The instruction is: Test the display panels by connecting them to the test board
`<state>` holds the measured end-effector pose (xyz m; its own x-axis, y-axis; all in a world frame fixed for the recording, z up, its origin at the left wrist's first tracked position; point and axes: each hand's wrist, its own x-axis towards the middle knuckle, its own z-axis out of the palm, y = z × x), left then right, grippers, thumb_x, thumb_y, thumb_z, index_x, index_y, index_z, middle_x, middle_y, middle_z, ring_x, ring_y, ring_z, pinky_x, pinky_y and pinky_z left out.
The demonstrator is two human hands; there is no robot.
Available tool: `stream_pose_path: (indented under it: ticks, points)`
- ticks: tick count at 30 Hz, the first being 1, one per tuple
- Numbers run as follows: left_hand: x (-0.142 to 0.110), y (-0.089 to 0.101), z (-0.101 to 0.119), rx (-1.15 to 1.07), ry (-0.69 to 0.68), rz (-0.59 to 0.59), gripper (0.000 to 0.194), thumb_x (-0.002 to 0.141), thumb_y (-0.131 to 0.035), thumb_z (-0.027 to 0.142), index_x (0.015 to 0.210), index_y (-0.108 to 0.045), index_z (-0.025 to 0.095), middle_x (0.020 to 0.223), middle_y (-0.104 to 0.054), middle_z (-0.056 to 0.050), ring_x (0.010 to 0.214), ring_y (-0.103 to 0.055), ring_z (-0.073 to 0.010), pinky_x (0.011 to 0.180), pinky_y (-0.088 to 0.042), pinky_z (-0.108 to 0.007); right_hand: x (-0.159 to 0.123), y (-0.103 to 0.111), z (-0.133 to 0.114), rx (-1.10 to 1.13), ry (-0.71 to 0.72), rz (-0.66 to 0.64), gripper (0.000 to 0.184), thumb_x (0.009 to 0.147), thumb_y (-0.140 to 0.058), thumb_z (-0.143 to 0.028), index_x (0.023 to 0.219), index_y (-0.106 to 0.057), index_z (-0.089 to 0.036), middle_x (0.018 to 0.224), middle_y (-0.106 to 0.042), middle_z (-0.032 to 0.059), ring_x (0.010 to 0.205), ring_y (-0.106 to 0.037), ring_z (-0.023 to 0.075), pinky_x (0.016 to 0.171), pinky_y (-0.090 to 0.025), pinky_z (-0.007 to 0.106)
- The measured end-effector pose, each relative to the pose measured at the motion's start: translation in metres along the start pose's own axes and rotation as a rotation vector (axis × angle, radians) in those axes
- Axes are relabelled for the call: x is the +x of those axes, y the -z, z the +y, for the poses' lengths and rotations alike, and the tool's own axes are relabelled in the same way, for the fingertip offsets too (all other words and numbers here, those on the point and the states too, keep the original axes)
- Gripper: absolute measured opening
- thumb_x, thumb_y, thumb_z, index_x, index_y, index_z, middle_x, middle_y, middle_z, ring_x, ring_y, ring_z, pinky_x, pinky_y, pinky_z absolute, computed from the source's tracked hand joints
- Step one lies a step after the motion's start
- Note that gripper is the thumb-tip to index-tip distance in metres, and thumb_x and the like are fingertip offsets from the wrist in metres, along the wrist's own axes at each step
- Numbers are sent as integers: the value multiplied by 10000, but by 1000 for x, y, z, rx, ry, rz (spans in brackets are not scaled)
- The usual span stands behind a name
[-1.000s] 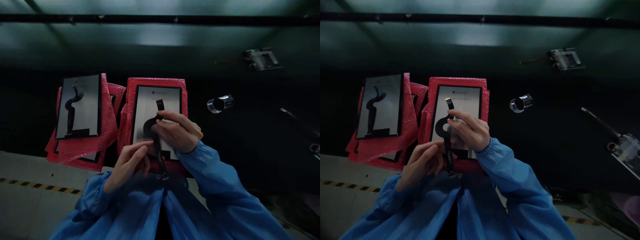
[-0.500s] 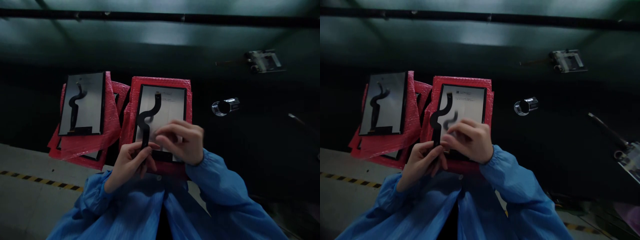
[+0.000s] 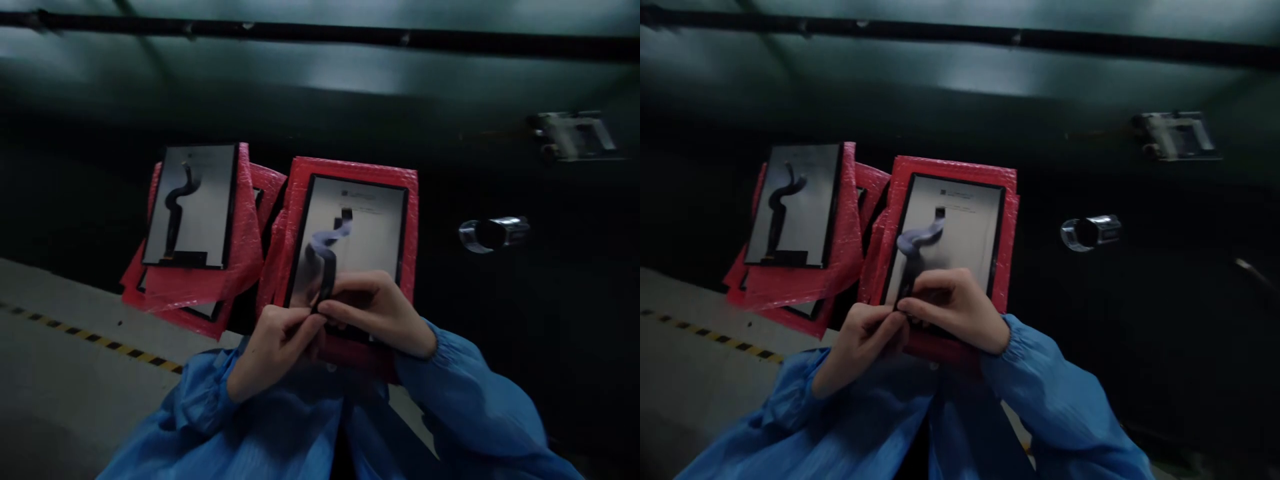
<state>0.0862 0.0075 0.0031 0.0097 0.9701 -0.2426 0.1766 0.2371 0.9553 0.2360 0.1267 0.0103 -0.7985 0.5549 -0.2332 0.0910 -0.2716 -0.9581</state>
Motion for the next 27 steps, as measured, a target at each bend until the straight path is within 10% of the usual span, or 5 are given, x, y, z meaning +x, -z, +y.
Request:
stream_pose_path:
  ticks: [15,27]
  points:
    - [-11,12,-10,499,-500,150,233,977,-502,178,753,-567,171,626,-602,10,547,-535,-105,550,-401,-245,9,9,-6,-340,53,217,271,792,-778,-394,726,-718,-138,612,-656,10,506,-542,87,439,-418,192]
    - [3,9,-12,625,-431,247,221,850,-681,77,819,-494,191,758,-555,28,711,-542,-113,658,-454,-244,-1,7,3,-510,108,166,188,820,-760,-252,689,-694,-133,640,-667,2,574,-585,81,513,-434,180]
